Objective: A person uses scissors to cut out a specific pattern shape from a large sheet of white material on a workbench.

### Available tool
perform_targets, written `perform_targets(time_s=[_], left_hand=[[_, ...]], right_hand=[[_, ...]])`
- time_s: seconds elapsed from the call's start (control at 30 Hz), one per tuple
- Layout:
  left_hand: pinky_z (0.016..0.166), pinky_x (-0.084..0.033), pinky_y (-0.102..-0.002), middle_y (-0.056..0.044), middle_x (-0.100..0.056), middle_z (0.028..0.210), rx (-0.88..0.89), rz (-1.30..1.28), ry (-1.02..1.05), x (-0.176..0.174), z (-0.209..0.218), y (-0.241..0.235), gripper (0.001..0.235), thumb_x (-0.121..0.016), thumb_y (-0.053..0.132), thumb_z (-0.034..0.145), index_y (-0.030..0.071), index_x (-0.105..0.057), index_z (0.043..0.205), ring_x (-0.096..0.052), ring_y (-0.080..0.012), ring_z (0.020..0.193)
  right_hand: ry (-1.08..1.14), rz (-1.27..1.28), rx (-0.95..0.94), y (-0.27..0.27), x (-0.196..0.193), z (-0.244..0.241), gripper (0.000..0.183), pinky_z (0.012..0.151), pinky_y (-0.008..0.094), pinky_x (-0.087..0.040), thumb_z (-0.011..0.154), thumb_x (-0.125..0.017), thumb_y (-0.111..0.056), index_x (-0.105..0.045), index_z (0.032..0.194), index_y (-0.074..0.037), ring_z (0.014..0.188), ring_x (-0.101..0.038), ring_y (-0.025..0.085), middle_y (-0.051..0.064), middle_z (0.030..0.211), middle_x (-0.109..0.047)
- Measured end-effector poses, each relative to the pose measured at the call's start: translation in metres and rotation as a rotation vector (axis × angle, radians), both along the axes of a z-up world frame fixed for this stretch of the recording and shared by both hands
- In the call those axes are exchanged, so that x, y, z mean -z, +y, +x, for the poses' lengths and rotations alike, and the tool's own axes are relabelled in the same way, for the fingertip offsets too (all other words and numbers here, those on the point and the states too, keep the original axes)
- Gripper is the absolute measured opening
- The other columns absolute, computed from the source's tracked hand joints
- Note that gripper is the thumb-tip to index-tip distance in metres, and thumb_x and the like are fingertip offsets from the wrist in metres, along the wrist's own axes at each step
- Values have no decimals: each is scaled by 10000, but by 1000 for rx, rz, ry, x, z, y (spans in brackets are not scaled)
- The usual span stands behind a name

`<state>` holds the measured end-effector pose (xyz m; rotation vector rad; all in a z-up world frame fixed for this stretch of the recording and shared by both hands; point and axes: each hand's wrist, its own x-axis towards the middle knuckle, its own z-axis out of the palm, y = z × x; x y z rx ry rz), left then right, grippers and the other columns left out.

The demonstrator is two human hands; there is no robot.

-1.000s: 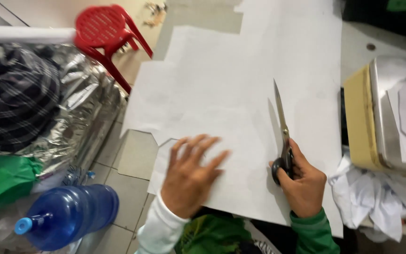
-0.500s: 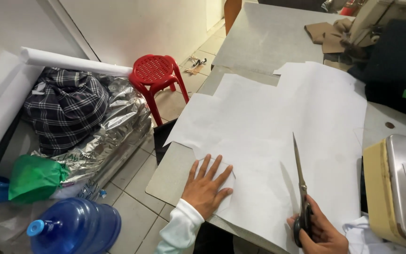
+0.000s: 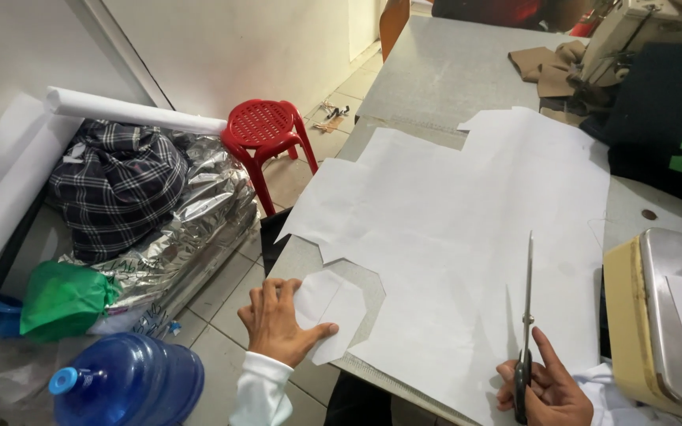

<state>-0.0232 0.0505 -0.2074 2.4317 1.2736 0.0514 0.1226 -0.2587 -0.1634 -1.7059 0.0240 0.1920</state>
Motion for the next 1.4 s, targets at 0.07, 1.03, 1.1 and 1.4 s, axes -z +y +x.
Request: perform_targets(time_s=[0.07,1.03,1.1,1.4], left_hand=[[1021,-330,-423,23,-488,1254,-18,-89,-64,7,-6,8,947,-923,668,485,264,-493,1226,-428,-224,1240],[1051,-297,-566,-236,-414,1521,760,109,-513,23,111,-112,534,-632,467,905,143,-582,1326,-365,-440,1361],[1083,-295,-561,-248,-396,1546,765,134,-537,19,107,-113,508,-616,446,944,126,-561,1336,-361,-458,1392],[1088,-265,-534,-196,-499,1513,799,183,-519,17,107,-112,542,-536,504,975,98,-554,1334,-421,-430,1397]], right_hand=[[24,-11,-10,1,-8,-2,726,590,423,-538,846,-712,111,-565,1548,-7,557,-499,340,243,826,-639],[-69,364,-75,-37,63,23,722,421,311,-448,912,-624,-38,-459,1615,-43,506,-519,240,212,845,-605],[-57,344,-81,-36,60,21,726,414,325,-443,911,-619,-14,-453,1618,-35,500,-510,247,225,855,-616],[-44,255,-135,-35,55,20,775,404,363,-505,878,-641,-17,-435,1625,-12,518,-543,267,246,885,-647]])
